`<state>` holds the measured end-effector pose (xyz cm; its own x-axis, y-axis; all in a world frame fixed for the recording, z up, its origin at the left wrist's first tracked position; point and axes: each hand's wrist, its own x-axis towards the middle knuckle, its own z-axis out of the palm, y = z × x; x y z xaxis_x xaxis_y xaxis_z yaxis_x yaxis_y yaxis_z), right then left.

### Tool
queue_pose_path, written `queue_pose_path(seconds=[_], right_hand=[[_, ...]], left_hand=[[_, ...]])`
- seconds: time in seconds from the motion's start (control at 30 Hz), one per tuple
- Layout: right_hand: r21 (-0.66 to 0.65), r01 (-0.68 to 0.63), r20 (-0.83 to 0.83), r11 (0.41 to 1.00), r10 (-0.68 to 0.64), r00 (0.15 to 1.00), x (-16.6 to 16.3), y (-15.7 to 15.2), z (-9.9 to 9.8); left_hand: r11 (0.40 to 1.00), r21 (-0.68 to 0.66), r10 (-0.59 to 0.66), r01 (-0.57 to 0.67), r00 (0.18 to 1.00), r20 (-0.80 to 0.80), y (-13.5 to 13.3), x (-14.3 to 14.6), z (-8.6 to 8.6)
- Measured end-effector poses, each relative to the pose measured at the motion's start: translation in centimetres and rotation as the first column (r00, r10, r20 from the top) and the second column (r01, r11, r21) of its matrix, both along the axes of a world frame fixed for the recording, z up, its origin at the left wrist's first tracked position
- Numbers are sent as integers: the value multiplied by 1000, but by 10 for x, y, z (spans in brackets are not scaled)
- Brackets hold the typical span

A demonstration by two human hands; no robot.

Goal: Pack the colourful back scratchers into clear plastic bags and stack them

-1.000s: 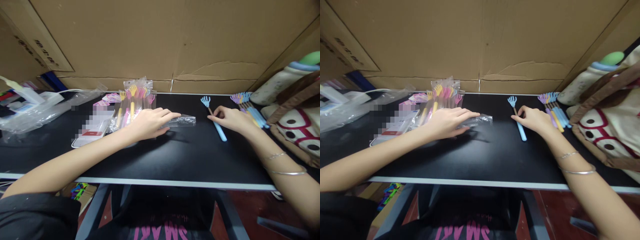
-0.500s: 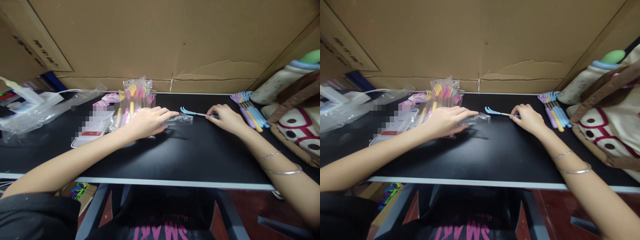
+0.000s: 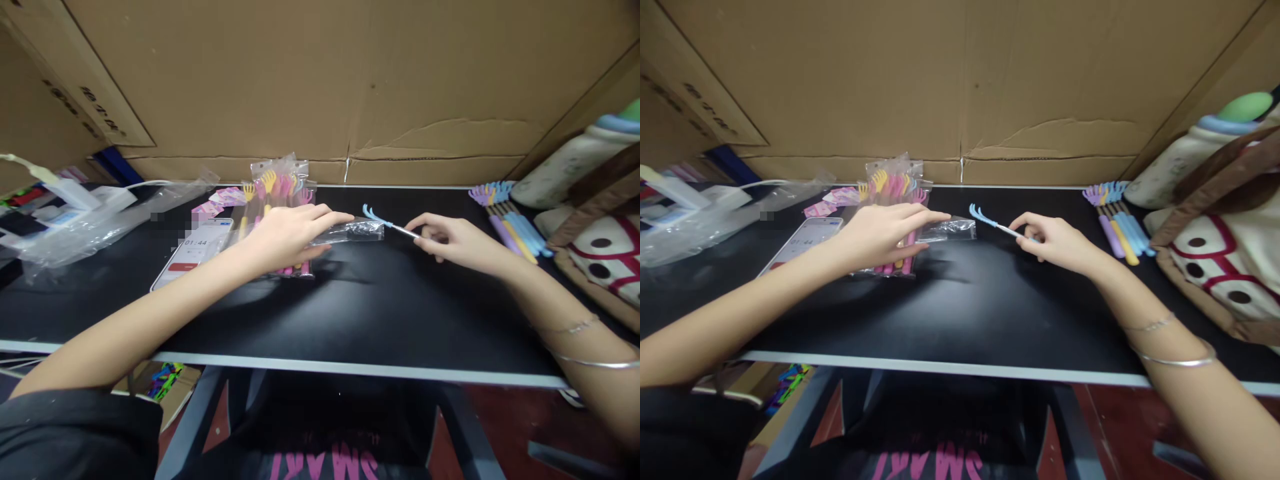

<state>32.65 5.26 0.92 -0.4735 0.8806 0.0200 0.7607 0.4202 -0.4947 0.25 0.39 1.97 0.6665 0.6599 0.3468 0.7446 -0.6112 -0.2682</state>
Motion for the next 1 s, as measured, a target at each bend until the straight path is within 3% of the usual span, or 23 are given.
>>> queue_pose_path(seconds=[0.13,0.27,0.53,1.0], right_hand=[[184,-61,141,981,35,989,-5,-2,-1],[291,-69,107,954,39,993,-9,-5,-5],[306,-173,5,936,180,984,-16,-10,-3],[273,-246,17,930,251,968,-21,-9,-12]], left_hand=[[1000,6,20,-20,999,29,-3,-9,-2],[999,-26,39,-38,998,41,-4,-12,-5],[998,-38,59,-58,998,29,-7,-10,-4],[998,-52,-39,43,997,70,-6,-11,-12]])
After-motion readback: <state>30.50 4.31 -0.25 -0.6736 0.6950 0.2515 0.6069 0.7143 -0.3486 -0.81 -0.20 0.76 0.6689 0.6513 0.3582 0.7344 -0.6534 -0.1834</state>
